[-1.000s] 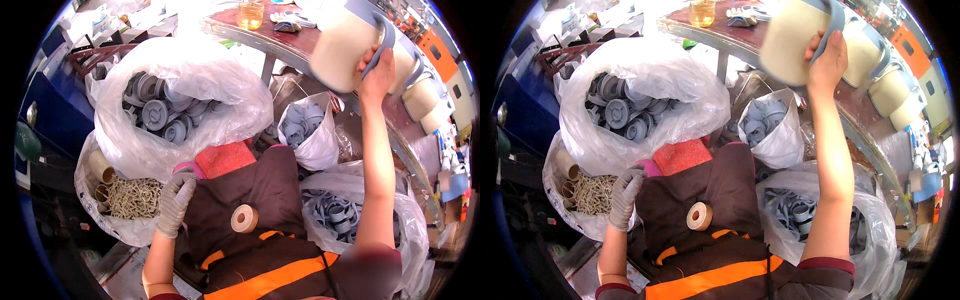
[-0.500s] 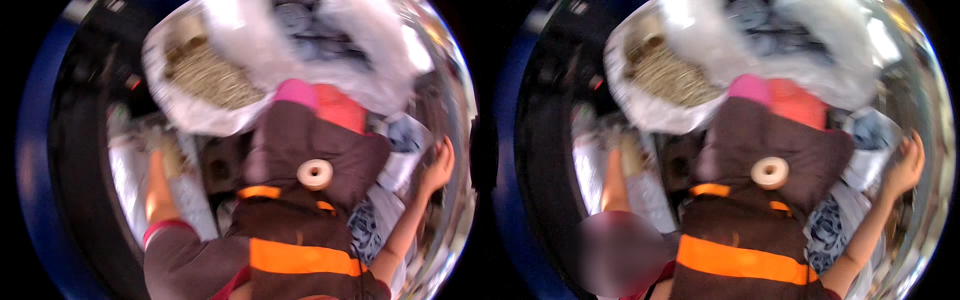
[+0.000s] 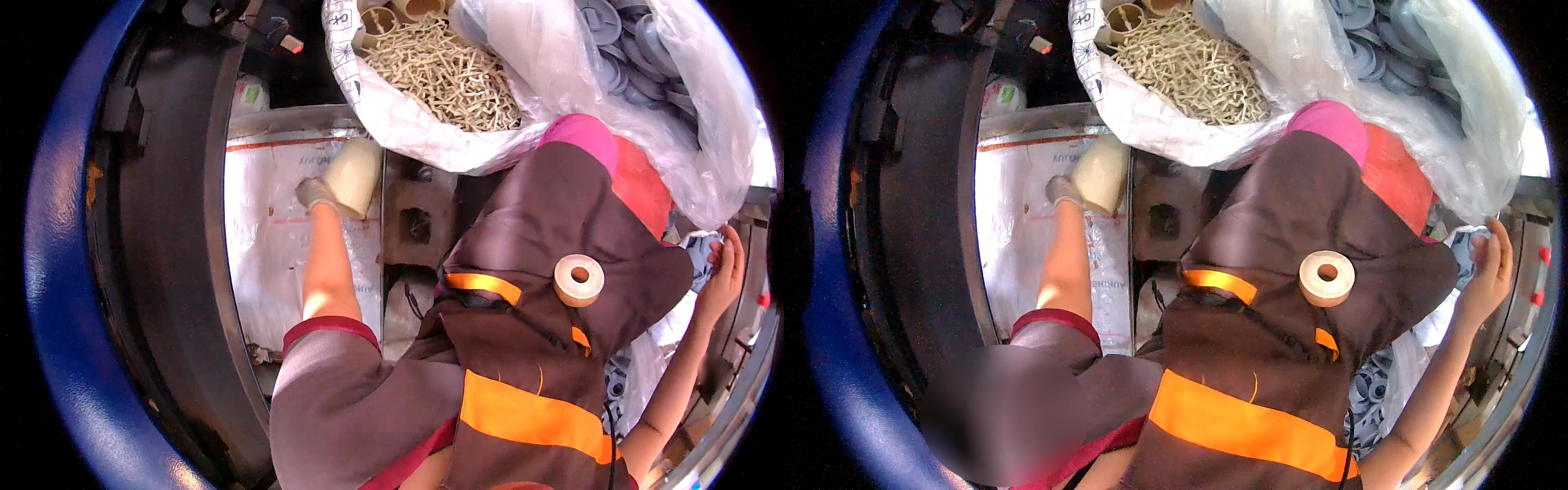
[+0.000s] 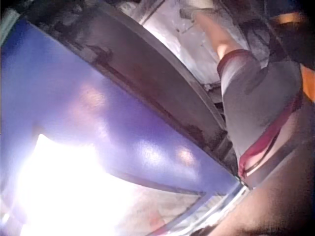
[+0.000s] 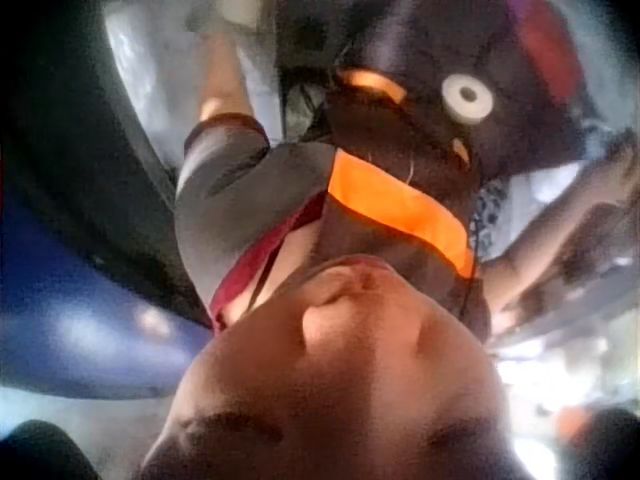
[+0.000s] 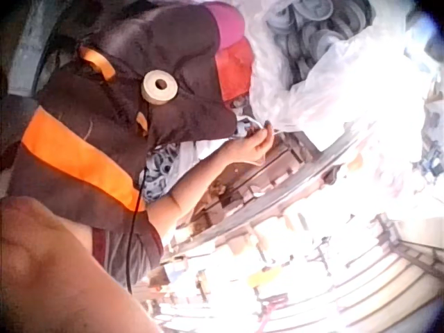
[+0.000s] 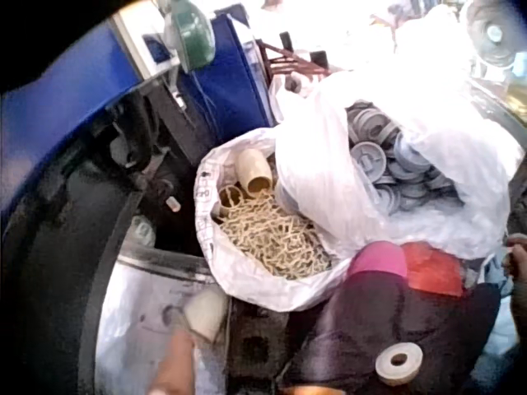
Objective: The person picks up a plastic jug and a lid, fits the lid onto the opening of the jug, and then places the assembled jug onto a table.
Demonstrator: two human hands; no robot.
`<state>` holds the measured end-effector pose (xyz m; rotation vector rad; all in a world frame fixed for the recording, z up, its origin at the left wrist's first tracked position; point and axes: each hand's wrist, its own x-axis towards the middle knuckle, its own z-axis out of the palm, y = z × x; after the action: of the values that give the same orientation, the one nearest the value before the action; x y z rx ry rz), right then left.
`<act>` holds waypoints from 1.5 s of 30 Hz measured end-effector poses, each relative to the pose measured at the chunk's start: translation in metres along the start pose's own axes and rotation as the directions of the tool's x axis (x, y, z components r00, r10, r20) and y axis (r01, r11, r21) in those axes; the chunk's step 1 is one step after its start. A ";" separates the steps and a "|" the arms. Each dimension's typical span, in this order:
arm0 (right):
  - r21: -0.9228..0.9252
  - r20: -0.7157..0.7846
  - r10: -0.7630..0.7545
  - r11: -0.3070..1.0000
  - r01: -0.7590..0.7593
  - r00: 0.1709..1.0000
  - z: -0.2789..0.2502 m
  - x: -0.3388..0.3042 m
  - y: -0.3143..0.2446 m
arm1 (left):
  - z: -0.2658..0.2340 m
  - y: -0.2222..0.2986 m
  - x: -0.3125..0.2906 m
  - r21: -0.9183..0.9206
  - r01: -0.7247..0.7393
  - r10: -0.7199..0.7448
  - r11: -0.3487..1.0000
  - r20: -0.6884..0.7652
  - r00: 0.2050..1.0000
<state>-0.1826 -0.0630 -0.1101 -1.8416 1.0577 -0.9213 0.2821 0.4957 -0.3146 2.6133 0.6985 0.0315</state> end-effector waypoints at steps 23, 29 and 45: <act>0.707 0.166 0.113 0.679 -0.198 0.980 0.116 -0.075 -0.088 | -0.078 0.194 -0.344 -0.830 0.459 0.884 0.316 0.433 0.176; 0.719 0.578 -0.048 0.501 -0.481 0.815 0.050 -0.040 -0.039 | -0.124 0.241 -0.322 -0.864 -0.218 0.812 0.453 0.501 -0.299; 0.564 0.508 -0.253 0.820 -0.096 0.823 0.071 -0.134 -0.042 | -0.065 0.290 -0.254 -0.905 0.341 0.827 0.254 0.386 0.408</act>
<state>-0.1593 0.0913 -0.1278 -1.4939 0.2728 -0.5773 0.1888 0.1739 -0.1134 1.0843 -0.3232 -0.6038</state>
